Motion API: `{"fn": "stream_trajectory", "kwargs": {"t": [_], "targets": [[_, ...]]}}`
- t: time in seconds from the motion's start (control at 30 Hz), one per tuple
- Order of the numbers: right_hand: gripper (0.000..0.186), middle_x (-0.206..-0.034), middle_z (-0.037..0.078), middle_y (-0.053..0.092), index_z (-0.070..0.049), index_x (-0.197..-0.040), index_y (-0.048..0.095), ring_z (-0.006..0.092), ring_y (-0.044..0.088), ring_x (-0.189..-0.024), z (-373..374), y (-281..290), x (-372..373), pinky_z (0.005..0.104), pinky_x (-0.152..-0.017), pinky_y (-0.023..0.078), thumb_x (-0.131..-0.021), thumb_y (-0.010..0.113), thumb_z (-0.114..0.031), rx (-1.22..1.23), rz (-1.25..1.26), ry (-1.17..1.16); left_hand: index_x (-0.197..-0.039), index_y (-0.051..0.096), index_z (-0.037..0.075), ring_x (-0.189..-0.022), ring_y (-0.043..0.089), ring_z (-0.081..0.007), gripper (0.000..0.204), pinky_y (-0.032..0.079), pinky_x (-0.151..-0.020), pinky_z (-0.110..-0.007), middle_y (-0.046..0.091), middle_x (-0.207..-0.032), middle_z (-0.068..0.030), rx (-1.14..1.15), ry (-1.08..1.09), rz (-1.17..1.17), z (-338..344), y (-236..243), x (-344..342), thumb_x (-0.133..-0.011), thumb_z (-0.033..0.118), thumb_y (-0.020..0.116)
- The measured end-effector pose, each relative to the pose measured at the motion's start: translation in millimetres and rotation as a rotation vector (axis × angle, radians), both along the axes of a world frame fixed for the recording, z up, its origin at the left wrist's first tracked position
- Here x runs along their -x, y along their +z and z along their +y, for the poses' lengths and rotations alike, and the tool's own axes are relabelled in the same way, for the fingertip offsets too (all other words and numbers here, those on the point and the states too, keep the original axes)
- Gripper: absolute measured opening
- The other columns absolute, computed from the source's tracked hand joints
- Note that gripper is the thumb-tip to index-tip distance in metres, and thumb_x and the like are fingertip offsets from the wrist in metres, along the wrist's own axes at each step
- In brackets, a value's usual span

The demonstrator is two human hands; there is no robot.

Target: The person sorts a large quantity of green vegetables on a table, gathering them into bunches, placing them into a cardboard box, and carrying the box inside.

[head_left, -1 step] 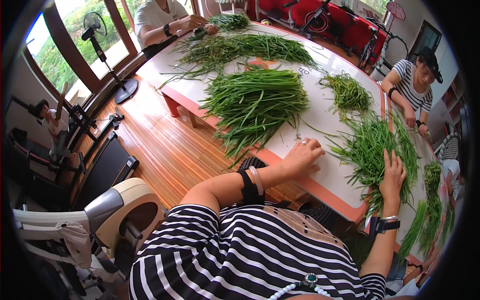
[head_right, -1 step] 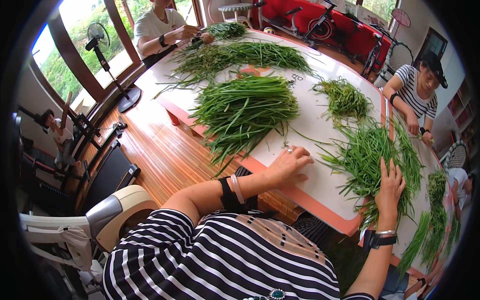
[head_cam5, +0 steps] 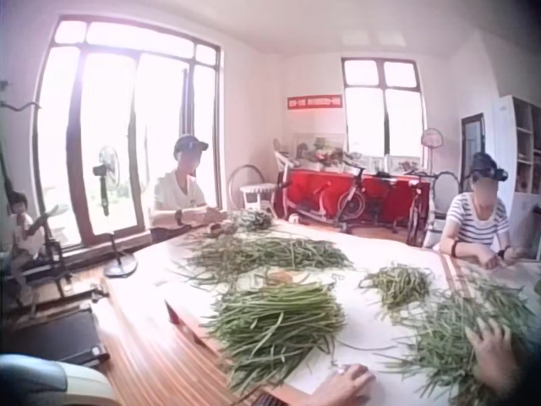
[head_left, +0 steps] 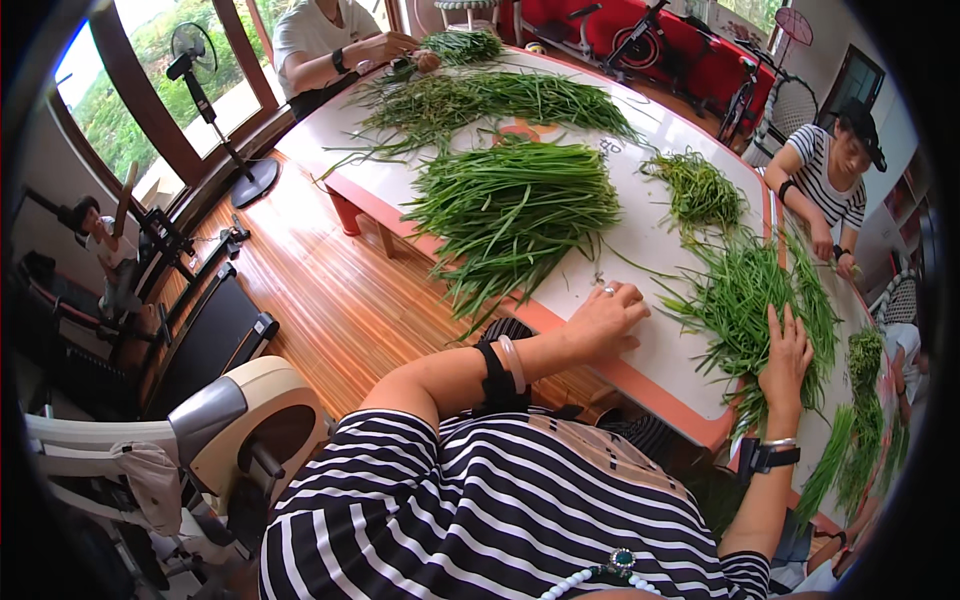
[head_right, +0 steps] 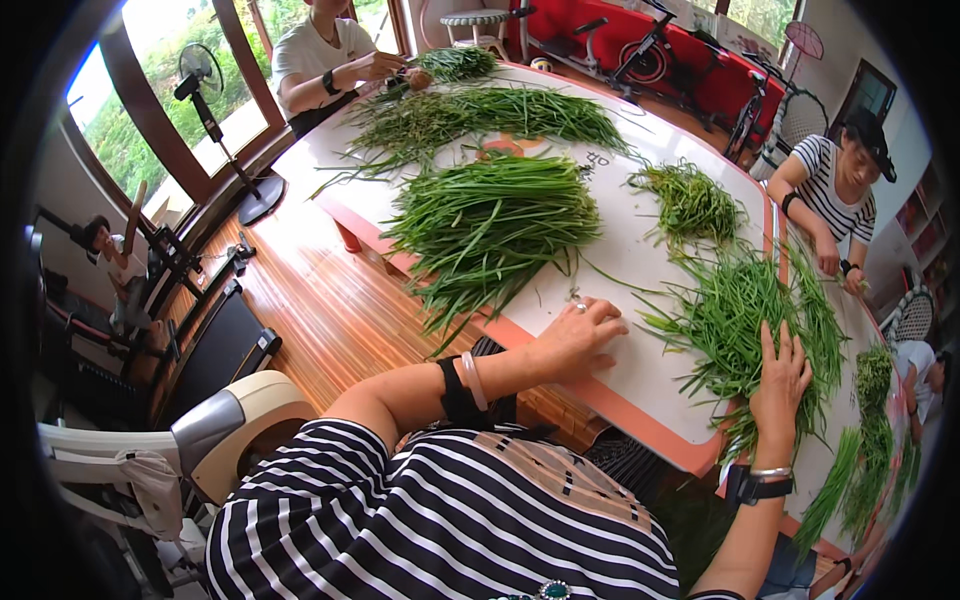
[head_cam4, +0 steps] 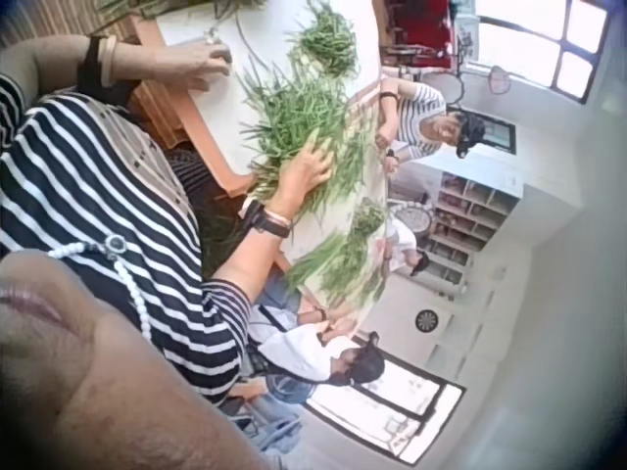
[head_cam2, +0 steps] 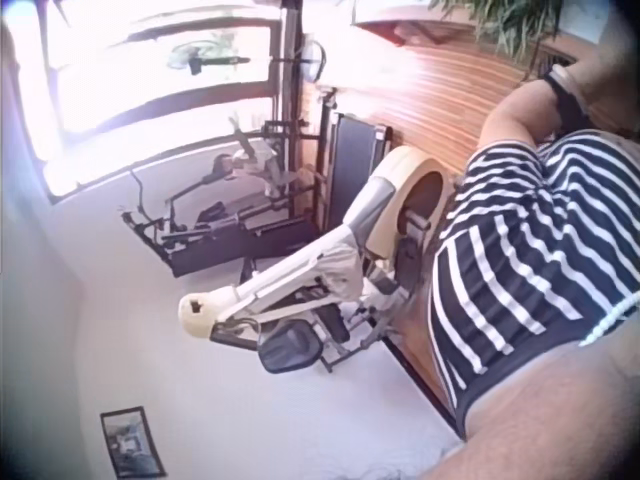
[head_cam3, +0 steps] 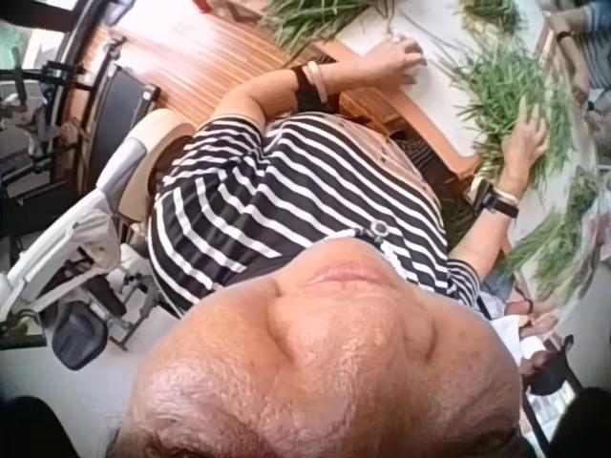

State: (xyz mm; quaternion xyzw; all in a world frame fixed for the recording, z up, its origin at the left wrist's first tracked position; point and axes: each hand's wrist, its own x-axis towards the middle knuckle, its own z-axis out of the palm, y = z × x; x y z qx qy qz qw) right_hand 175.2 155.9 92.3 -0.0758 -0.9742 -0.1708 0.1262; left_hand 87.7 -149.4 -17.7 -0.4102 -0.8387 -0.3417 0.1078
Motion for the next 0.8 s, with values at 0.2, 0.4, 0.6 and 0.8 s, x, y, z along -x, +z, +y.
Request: {"fn": "stream_trajectory", "kwargs": {"t": [0.2,0.4,0.6,0.8], "targets": [[0.081,-0.150,0.009,0.033,-0.015,-0.141,0.044,0.0331,0.033,-0.135,-19.9,12.0,-8.2,0.0472,-0.108,0.028,-0.068,0.056,0.017,-0.026,-0.040,0.015,-0.115,0.058,0.012,-0.117,0.048,-0.0348,0.042,0.040,-0.095,-0.048,0.050,-0.123,-0.0118,0.206,0.055,0.093,-42.0,9.6,9.2,-0.079,0.030,0.070],[0.059,-0.144,0.006,0.043,-0.011,-0.133,0.050,0.0272,0.038,-0.131,-47.6,11.9,1.1,0.0459,-0.107,0.031,-0.078,0.065,0.001,0.119,0.170,0.247,-0.106,0.060,0.008,-0.107,0.052,-0.0330,0.033,0.044,-0.090,-0.046,0.053,-0.113,-0.0110,0.197,0.158,0.116,-104.0,17.6,33.6,-0.081,0.028,0.068],[0.037,-0.127,0.005,0.058,-0.008,-0.112,0.064,0.0248,0.049,-0.120,-91.1,-12.0,15.8,0.0411,-0.100,0.036,-0.076,0.066,-0.001,0.235,0.218,0.498,-0.089,0.060,0.009,-0.107,0.052,-0.0258,0.015,0.041,-0.088,-0.040,0.055,-0.106,-0.0056,0.336,0.168,0.294,-114.0,13.5,28.6,-0.078,0.019,0.063],[0.032,-0.115,0.007,0.062,-0.006,-0.104,0.065,0.0259,0.055,-0.110,-130.5,-28.1,16.7,0.0393,-0.092,0.041,-0.073,0.066,0.001,0.426,0.186,0.655,-0.079,0.062,0.011,-0.096,0.055,-0.0251,0.005,0.044,-0.078,-0.039,0.058,-0.092,-0.0051,0.096,0.268,0.311,-138.0,50.1,21.3,-0.075,0.013,0.063]]}}
